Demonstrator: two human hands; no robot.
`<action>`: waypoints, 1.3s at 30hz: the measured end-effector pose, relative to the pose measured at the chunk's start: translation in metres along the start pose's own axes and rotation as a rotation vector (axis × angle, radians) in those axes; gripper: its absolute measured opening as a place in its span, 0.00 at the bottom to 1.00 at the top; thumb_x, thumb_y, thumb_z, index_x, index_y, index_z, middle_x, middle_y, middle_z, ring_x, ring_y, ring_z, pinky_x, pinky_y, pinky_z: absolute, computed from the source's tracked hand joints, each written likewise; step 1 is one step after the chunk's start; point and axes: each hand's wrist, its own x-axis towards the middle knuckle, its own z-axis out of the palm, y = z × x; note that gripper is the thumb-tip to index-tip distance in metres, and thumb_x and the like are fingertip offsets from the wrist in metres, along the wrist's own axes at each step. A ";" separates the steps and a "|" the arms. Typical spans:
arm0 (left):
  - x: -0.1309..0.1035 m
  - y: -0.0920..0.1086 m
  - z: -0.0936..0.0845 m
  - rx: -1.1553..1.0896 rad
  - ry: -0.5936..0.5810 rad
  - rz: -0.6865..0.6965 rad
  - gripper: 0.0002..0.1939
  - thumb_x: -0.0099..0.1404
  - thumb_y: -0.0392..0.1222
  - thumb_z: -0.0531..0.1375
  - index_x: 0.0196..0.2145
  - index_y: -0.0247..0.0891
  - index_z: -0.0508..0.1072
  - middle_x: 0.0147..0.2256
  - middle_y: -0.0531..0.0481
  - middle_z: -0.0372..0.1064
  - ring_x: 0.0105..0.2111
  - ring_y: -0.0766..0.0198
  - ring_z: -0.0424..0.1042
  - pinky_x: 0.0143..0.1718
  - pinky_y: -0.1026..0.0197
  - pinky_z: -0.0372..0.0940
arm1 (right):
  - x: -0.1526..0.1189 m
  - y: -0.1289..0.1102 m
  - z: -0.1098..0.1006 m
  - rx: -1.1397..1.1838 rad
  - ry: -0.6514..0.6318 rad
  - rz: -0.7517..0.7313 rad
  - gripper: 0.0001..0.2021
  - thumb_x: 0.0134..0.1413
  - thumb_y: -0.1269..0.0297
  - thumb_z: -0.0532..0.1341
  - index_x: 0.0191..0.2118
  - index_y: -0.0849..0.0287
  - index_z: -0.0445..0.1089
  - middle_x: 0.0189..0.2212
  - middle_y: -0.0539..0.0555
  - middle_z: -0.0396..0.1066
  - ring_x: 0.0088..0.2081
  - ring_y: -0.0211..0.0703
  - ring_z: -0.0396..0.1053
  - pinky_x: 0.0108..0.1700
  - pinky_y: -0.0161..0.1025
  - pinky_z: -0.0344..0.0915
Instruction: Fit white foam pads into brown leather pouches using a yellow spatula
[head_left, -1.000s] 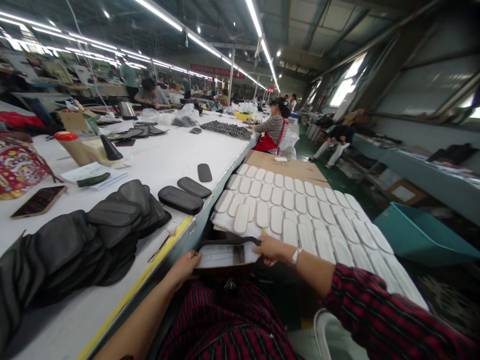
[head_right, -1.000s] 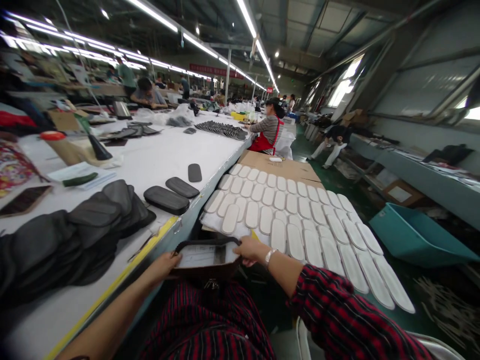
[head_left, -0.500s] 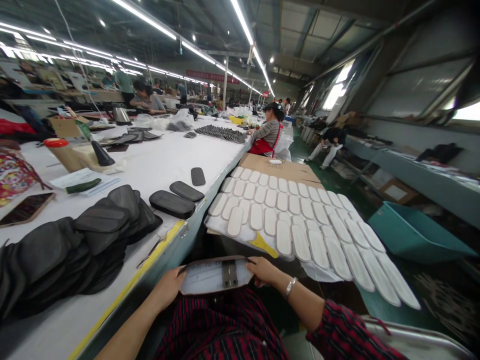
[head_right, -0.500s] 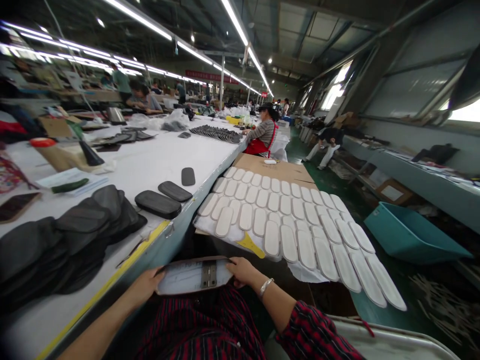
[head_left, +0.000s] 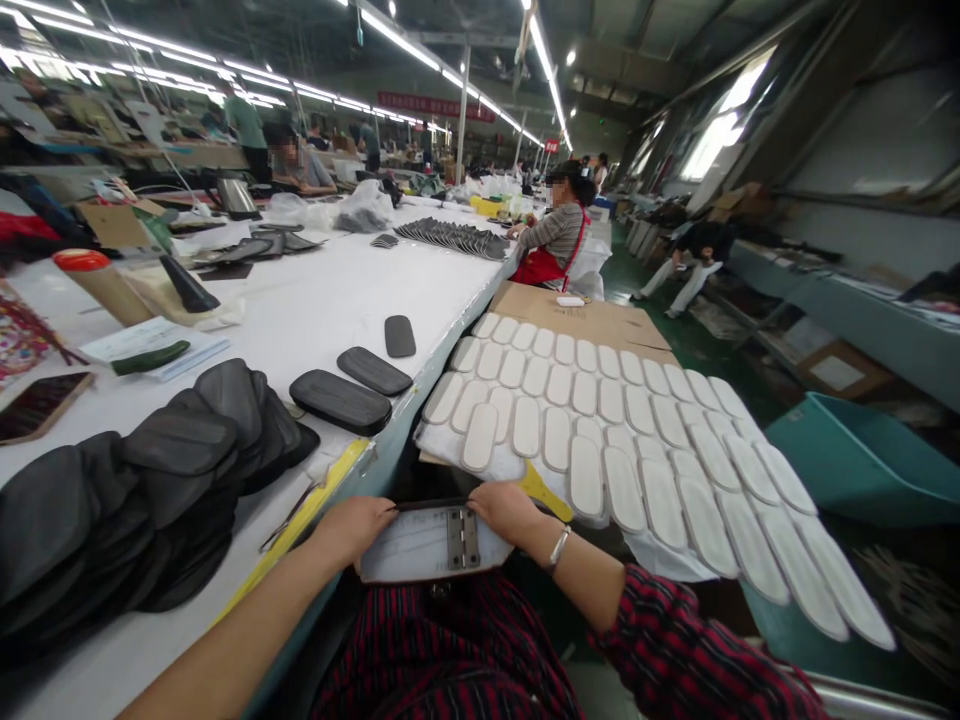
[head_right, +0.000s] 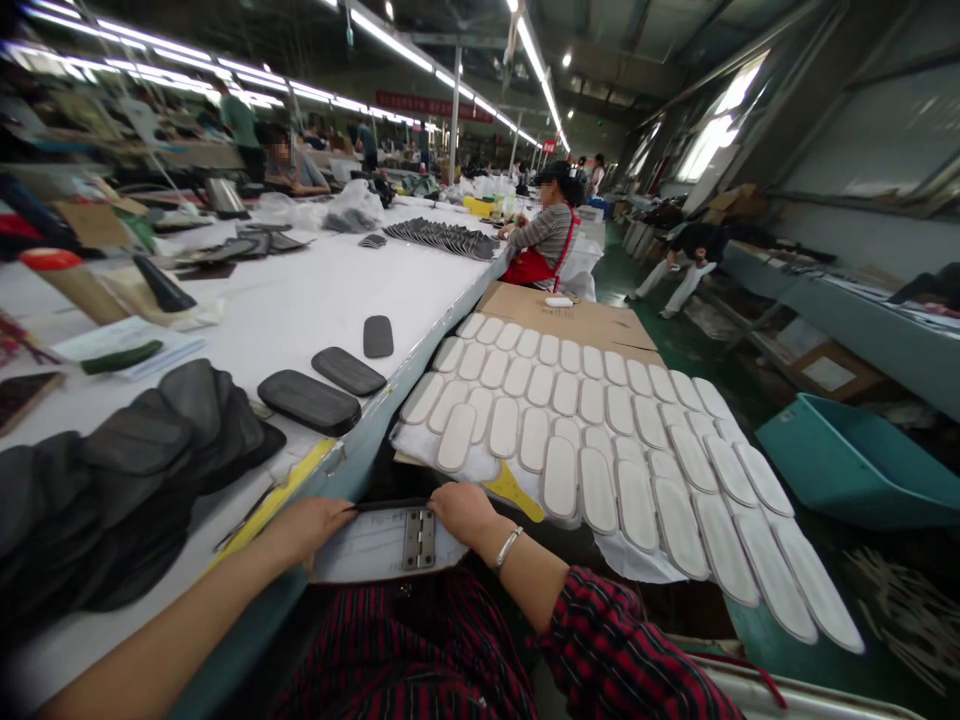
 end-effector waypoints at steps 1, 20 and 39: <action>0.002 -0.001 -0.002 -0.008 -0.029 0.015 0.17 0.60 0.50 0.50 0.25 0.39 0.73 0.27 0.49 0.73 0.31 0.57 0.70 0.34 0.61 0.59 | 0.003 0.001 -0.001 0.014 -0.010 -0.001 0.15 0.61 0.62 0.49 0.35 0.60 0.71 0.37 0.57 0.72 0.39 0.44 0.69 0.40 0.37 0.60; -0.063 0.002 0.018 -0.079 0.125 -0.292 0.20 0.61 0.49 0.46 0.16 0.39 0.63 0.21 0.46 0.66 0.28 0.57 0.67 0.33 0.59 0.56 | -0.060 0.009 0.019 0.158 -0.189 0.285 0.15 0.61 0.67 0.47 0.33 0.64 0.69 0.25 0.59 0.72 0.25 0.40 0.71 0.32 0.35 0.63; -0.044 -0.006 0.016 -0.305 0.161 -0.304 0.17 0.53 0.56 0.54 0.23 0.39 0.67 0.24 0.48 0.68 0.31 0.56 0.69 0.33 0.60 0.59 | -0.052 0.006 0.008 0.118 -0.090 0.326 0.25 0.61 0.50 0.44 0.30 0.63 0.69 0.28 0.62 0.72 0.31 0.47 0.72 0.34 0.38 0.63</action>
